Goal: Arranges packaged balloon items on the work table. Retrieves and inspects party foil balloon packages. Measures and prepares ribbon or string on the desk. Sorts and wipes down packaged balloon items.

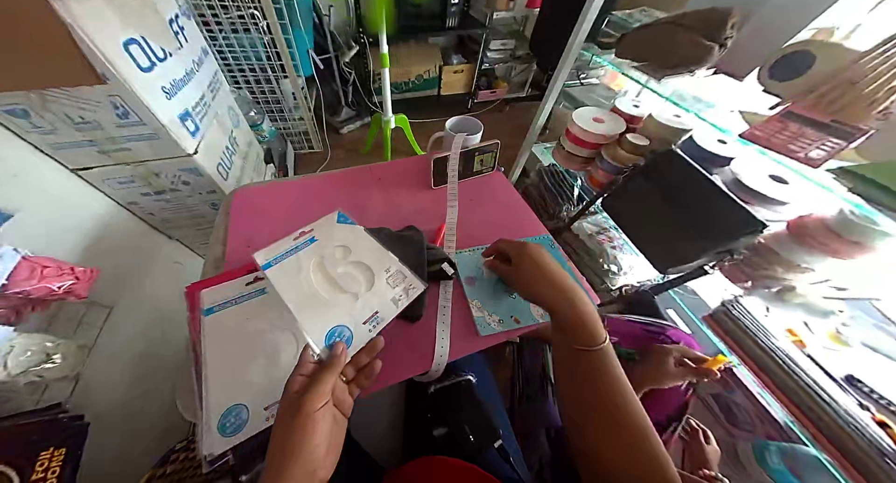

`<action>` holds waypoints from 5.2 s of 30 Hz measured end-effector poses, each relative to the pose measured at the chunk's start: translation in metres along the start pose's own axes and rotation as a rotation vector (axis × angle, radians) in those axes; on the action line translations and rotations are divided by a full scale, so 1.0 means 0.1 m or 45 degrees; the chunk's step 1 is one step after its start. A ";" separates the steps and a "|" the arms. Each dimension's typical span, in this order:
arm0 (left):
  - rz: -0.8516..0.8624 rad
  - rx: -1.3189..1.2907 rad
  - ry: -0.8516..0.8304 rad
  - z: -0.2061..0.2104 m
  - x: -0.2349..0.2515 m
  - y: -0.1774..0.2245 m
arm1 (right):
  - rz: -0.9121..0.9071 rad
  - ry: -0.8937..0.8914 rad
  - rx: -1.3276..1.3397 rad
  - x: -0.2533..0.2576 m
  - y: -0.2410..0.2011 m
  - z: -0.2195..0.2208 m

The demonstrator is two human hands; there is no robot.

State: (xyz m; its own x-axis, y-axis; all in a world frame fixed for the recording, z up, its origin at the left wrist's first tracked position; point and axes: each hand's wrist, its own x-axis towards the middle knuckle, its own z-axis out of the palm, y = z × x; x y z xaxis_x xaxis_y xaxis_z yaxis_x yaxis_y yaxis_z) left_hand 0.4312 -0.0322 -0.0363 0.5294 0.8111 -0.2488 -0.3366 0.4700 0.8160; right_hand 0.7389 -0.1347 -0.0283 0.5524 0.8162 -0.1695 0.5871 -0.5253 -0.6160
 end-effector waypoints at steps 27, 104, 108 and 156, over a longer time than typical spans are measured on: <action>-0.021 0.595 -0.162 0.82 1.00 -0.49 | -0.901 0.530 -0.731 1.15 -0.27 0.10; 0.809 2.260 -0.478 0.86 1.24 -0.95 | -0.172 0.802 0.567 0.67 -0.07 0.84; 0.836 2.249 -0.459 0.85 1.24 -0.96 | -0.192 0.780 0.512 0.68 -0.08 0.85; 0.874 2.008 -0.252 0.87 1.22 -0.95 | 0.066 0.197 -0.072 0.58 -0.26 0.47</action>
State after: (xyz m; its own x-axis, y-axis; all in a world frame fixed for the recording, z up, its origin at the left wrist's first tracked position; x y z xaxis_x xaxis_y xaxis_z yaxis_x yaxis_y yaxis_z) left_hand 0.5953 -0.0084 -0.0992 0.7478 0.5930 0.2986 0.4367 -0.7781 0.4515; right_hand 0.7284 -0.0625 -0.0585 0.6646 0.7432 -0.0765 0.5857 -0.5818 -0.5643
